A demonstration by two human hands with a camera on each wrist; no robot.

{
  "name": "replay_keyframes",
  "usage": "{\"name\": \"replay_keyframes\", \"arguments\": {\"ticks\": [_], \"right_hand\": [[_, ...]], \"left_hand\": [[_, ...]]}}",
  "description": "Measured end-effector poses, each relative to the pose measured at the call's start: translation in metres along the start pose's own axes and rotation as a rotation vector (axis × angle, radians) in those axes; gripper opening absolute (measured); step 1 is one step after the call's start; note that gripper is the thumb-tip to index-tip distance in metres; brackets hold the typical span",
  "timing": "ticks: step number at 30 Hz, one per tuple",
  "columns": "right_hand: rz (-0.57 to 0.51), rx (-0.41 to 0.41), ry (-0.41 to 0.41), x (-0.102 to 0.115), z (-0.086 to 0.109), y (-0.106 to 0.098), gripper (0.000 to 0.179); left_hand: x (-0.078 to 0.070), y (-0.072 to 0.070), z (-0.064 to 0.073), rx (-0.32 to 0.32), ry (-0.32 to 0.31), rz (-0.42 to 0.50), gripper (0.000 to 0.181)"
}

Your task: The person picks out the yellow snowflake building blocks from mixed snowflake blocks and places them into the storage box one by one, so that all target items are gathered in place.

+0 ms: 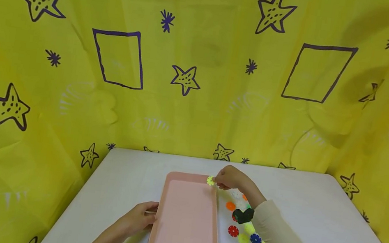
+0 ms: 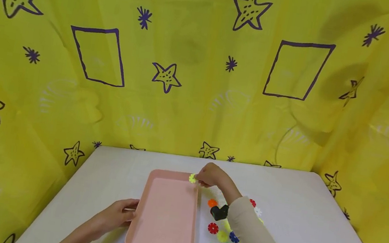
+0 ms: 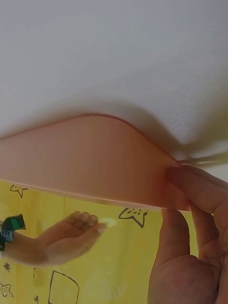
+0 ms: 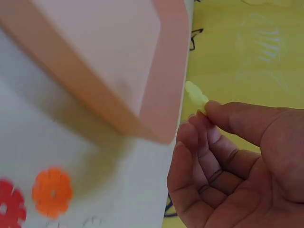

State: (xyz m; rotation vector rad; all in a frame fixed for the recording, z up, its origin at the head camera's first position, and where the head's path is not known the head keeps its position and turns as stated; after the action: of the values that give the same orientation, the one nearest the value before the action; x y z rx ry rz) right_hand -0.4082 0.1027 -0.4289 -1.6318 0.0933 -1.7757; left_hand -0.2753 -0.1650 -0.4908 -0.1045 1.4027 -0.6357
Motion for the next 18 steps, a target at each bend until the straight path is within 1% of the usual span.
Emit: {"name": "replay_keyframes", "arguments": {"ticks": [4,8,11,18], "right_hand": [[0.024,0.029,0.034,0.014,-0.014,0.019,0.028],[0.054,0.037,0.056,0.022,-0.026,0.036,0.029],[0.052,0.038,0.078,0.023,-0.034,0.048,0.030],[0.021,0.021,0.184,0.019,-0.049,0.074,0.032]], "left_hand": [[-0.001,0.000,0.000,0.000,0.004,0.008,0.055],[-0.004,-0.001,0.001,0.003,0.009,0.015,0.055],[-0.005,-0.001,0.001,0.004,0.011,0.020,0.055],[-0.001,0.000,0.000,0.007,0.003,0.013,0.055]]}}
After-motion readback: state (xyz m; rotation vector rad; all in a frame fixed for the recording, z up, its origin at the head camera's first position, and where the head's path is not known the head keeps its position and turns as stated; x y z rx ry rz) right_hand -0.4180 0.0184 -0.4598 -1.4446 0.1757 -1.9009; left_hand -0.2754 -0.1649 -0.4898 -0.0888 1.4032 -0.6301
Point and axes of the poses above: each hand's wrist, its own z-axis away from the middle knuckle, its own y-axis out of the palm, x = y × z, the point moved 8 cm from there along -z, towards the middle knuckle, and after that the axes turned 12 degrees about -z, right-handed, at the moved point
